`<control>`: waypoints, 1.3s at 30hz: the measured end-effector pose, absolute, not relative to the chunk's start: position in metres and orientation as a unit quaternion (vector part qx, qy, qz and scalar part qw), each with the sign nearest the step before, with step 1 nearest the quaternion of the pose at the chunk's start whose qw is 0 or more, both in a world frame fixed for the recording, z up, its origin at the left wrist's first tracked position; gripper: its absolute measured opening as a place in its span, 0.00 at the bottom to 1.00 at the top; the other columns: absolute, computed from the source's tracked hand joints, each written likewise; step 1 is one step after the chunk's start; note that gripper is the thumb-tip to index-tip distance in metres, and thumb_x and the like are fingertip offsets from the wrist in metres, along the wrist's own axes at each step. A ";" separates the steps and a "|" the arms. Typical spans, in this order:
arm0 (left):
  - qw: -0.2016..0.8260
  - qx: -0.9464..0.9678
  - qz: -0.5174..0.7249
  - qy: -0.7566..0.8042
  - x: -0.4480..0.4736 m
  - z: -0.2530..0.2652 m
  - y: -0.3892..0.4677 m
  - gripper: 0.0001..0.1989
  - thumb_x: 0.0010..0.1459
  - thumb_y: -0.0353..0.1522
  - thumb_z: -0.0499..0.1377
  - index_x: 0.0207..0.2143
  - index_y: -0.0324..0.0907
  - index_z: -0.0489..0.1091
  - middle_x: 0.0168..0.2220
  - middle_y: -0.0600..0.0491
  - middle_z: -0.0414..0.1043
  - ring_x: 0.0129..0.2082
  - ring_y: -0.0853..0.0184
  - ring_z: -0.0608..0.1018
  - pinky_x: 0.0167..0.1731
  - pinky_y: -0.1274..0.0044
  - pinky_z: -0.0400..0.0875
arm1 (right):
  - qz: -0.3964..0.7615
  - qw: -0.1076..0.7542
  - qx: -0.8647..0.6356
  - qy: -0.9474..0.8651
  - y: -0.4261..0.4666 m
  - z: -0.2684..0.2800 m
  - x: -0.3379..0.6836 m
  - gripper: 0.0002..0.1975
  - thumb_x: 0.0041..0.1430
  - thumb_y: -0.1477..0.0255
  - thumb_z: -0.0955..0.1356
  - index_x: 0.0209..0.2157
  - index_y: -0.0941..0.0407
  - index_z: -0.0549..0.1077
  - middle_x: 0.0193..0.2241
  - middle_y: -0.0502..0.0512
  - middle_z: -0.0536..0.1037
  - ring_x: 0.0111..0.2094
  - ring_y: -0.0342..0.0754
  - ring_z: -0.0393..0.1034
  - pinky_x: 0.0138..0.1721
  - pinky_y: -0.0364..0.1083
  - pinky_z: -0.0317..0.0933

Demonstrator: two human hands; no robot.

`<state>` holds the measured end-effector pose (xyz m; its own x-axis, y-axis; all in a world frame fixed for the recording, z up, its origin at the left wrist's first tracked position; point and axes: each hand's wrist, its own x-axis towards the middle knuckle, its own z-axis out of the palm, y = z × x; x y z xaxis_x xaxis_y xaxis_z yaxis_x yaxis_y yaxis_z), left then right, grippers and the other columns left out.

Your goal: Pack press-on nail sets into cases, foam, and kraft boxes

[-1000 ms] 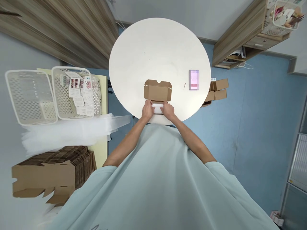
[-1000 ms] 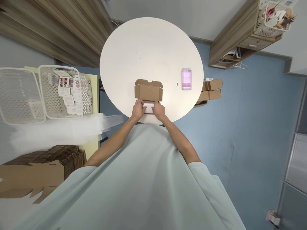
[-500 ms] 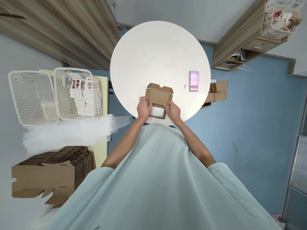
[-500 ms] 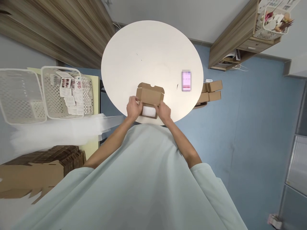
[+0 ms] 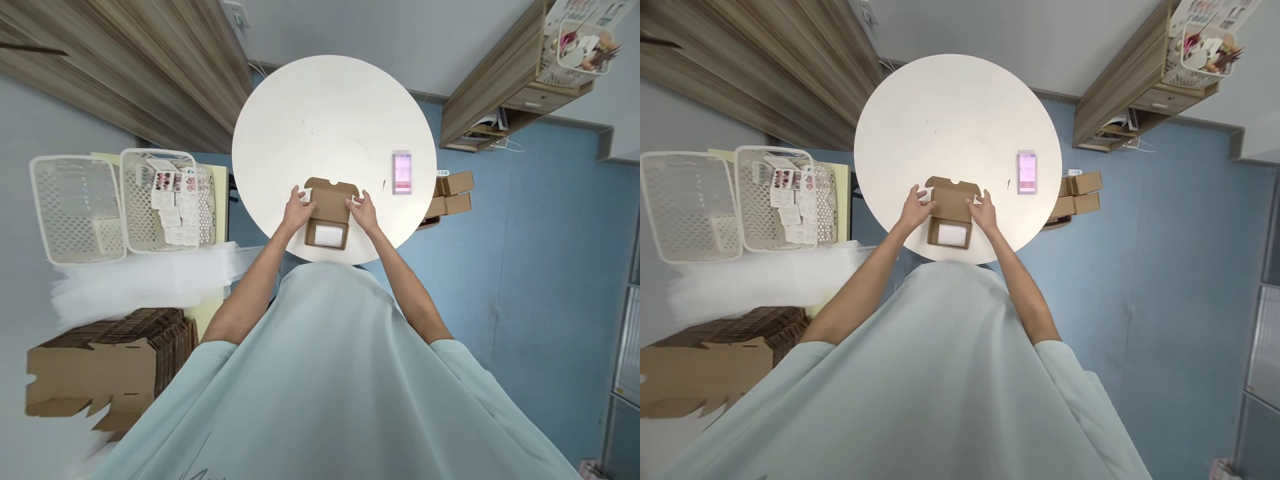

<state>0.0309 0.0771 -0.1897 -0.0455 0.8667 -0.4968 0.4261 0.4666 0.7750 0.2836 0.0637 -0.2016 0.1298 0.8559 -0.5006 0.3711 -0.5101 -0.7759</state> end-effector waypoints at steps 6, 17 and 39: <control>0.516 0.453 0.262 0.678 0.028 -0.194 0.083 0.49 0.64 0.29 0.66 0.83 0.41 0.48 0.75 0.33 0.67 0.61 0.53 0.83 0.67 0.59 0.74 | 0.475 0.255 -0.685 -0.490 0.082 -0.198 0.288 0.52 0.73 0.45 0.70 0.84 0.51 0.44 0.75 0.69 0.70 0.62 0.61 0.80 0.70 0.61 0.69; 0.505 0.489 0.318 0.636 0.028 -0.210 0.048 0.47 0.63 0.33 0.69 0.80 0.44 0.55 0.73 0.35 0.67 0.64 0.50 0.80 0.65 0.59 0.78 | 0.437 0.268 -0.627 -0.587 0.046 -0.184 0.299 0.49 0.73 0.42 0.67 0.82 0.50 0.50 0.75 0.69 0.69 0.68 0.64 0.74 0.67 0.64 0.72; 0.426 0.569 0.149 0.688 0.044 -0.174 -0.042 0.28 0.75 0.32 0.54 0.74 0.45 0.68 0.70 0.43 0.75 0.71 0.50 0.76 0.71 0.59 0.69 | 0.399 0.100 -0.668 -0.620 -0.034 -0.166 0.300 0.29 0.80 0.65 0.61 0.77 0.54 0.65 0.69 0.64 0.78 0.67 0.65 0.75 0.69 0.65 0.69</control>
<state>0.0438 -0.0418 -0.1737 0.0096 0.9095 -0.4157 0.6549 0.3084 0.6899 0.3003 -0.0339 -0.1658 -0.0869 0.9089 -0.4079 0.7487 -0.2105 -0.6286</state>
